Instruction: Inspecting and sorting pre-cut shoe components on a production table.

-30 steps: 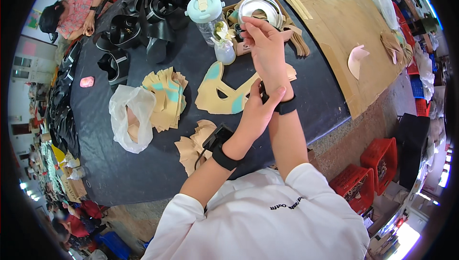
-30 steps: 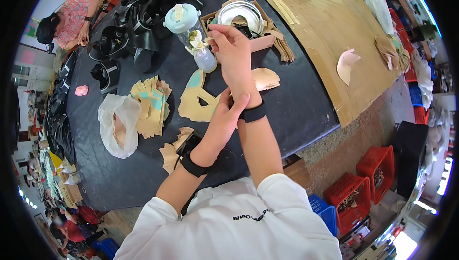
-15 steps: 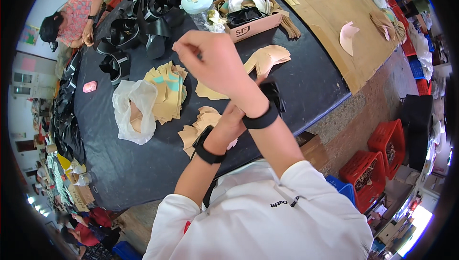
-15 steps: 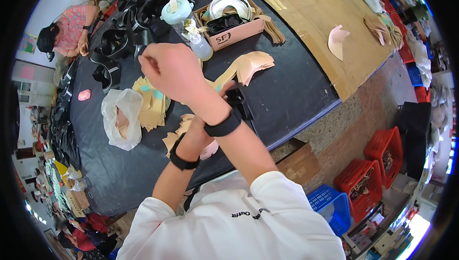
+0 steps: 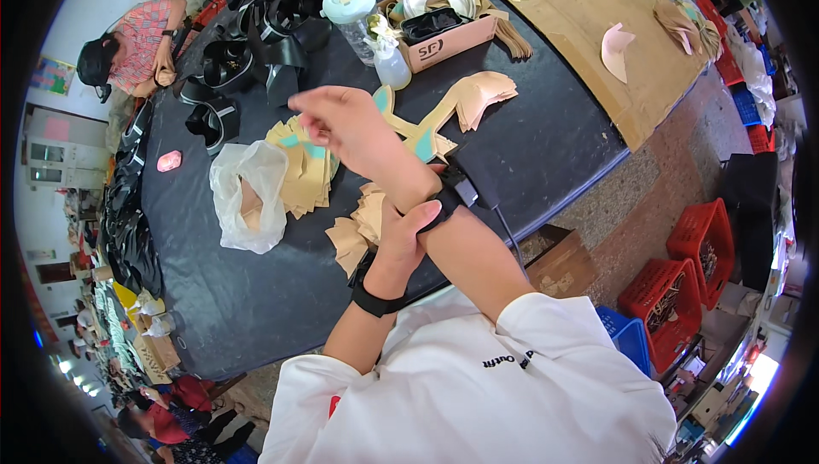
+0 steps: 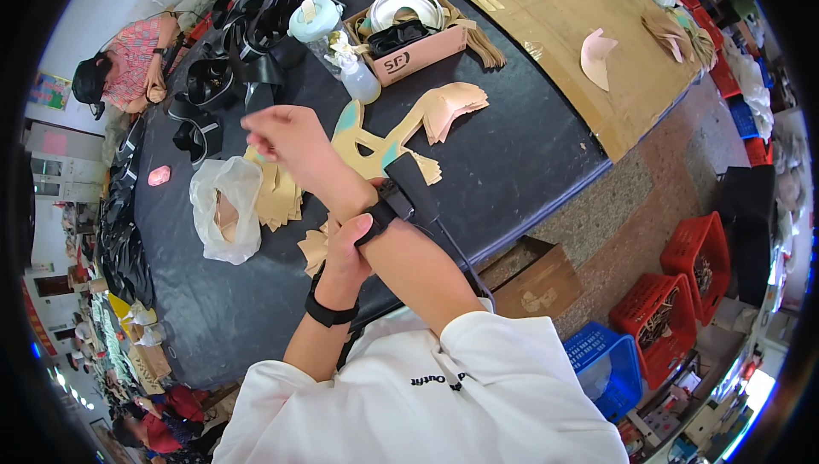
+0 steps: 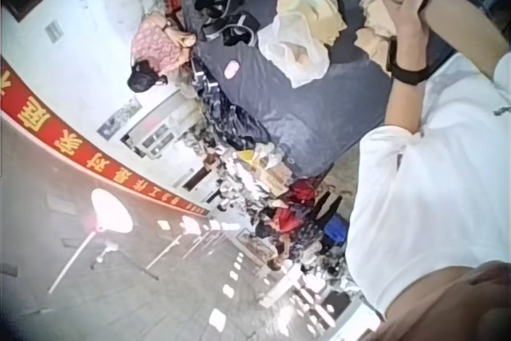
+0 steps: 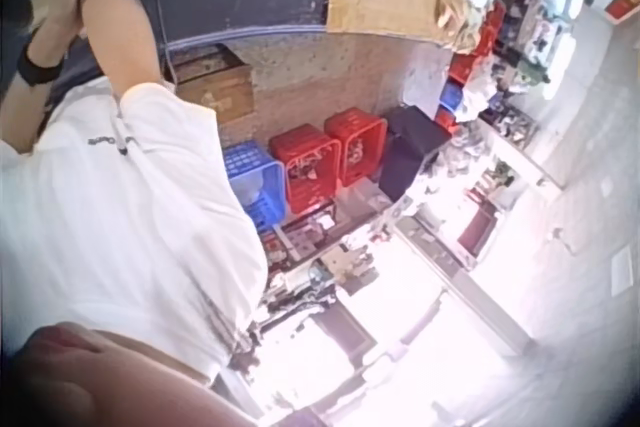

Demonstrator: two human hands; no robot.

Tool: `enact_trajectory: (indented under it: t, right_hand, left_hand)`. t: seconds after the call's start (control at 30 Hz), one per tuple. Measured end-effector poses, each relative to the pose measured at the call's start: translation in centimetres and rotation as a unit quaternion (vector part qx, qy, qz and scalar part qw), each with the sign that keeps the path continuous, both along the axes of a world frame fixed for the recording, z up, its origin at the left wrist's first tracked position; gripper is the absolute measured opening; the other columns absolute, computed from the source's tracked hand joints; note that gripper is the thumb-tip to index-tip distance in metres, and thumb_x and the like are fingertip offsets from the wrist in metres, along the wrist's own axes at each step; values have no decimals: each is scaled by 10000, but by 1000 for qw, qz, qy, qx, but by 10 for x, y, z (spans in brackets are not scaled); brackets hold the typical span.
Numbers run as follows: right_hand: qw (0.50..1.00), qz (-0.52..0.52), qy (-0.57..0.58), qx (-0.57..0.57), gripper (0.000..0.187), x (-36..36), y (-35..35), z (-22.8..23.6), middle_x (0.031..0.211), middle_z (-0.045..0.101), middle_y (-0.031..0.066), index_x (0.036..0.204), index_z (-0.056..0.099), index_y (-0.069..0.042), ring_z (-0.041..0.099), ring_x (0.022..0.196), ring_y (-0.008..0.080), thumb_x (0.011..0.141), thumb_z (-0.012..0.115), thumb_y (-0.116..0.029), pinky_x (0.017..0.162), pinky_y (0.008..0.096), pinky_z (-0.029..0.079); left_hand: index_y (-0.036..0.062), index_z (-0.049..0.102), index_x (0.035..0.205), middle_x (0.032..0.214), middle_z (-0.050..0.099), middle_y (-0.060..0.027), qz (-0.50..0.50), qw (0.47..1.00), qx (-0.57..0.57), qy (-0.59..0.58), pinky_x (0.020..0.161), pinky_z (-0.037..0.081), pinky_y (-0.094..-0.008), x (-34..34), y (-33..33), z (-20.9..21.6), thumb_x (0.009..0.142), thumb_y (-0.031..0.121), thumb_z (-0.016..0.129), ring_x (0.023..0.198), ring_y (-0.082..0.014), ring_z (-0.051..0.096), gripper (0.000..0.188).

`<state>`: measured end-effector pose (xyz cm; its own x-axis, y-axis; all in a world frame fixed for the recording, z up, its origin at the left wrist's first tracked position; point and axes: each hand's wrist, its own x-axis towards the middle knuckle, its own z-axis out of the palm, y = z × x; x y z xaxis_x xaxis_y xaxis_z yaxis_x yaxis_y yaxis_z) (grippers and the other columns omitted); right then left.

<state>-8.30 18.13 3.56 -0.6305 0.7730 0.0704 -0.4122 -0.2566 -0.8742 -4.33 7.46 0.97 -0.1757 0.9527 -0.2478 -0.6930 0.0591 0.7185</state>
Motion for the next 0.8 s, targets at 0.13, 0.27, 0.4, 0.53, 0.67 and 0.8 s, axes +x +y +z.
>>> enact_trajectory:
  t: [0.13, 0.27, 0.4, 0.53, 0.67, 0.8]
  right_hand:
    - [985, -90, -49, 139, 134, -11, 1, 3, 553, 533, 65, 724, 566, -16, 511, 498, 147, 757, 614, -136, 489, 293, 413]
    - [850, -208, -255, 412, 145, -24, 6, -37, 529, 527, 55, 689, 543, -38, 531, 496, 157, 725, 620, -156, 473, 297, 428]
    - [658, -222, -399, 599, 138, -29, 0, -60, 554, 553, 36, 645, 514, -87, 578, 544, 200, 620, 632, -155, 486, 297, 457]
    - [696, -194, -348, 598, 107, -33, -3, -55, 578, 568, 71, 667, 539, -61, 587, 556, 215, 655, 619, -130, 503, 306, 464]
    - [823, -64, -280, 490, 92, -18, -6, -41, 639, 591, 114, 752, 583, -36, 605, 598, 232, 753, 585, -129, 536, 316, 461]
    - [909, 93, -247, 323, 156, 46, -16, -6, 626, 572, 105, 804, 606, -12, 566, 556, 199, 805, 594, -167, 546, 286, 444]
  left_hand:
    - [-27, 505, 1099, 960, 576, -83, 1, 1000, 11, 2, 760, 480, -288, 5, -5, 17, 701, 138, 676, 847, -157, 581, 464]
    - [-8, 516, 1049, 931, 586, -91, 66, 990, -123, 20, 731, 488, -291, 9, 3, 18, 765, 131, 628, 840, -172, 590, 336]
    - [-1, 506, 1050, 941, 591, -95, 76, 983, -160, -53, 715, 498, -304, 4, -2, -5, 792, 148, 601, 851, -183, 596, 313]
    - [-3, 510, 1065, 984, 590, -82, 26, 990, -122, -72, 740, 489, -294, -1, -12, -13, 786, 145, 624, 868, -169, 591, 336]
    - [-25, 523, 1080, 1005, 587, -58, -108, 980, -113, 127, 783, 467, -270, -13, -17, 2, 754, 183, 698, 880, -154, 581, 425]
    - [-17, 600, 959, 853, 633, -145, -381, 732, -12, 565, 767, 469, -319, -39, -38, 35, 728, 351, 702, 850, -247, 609, 446]
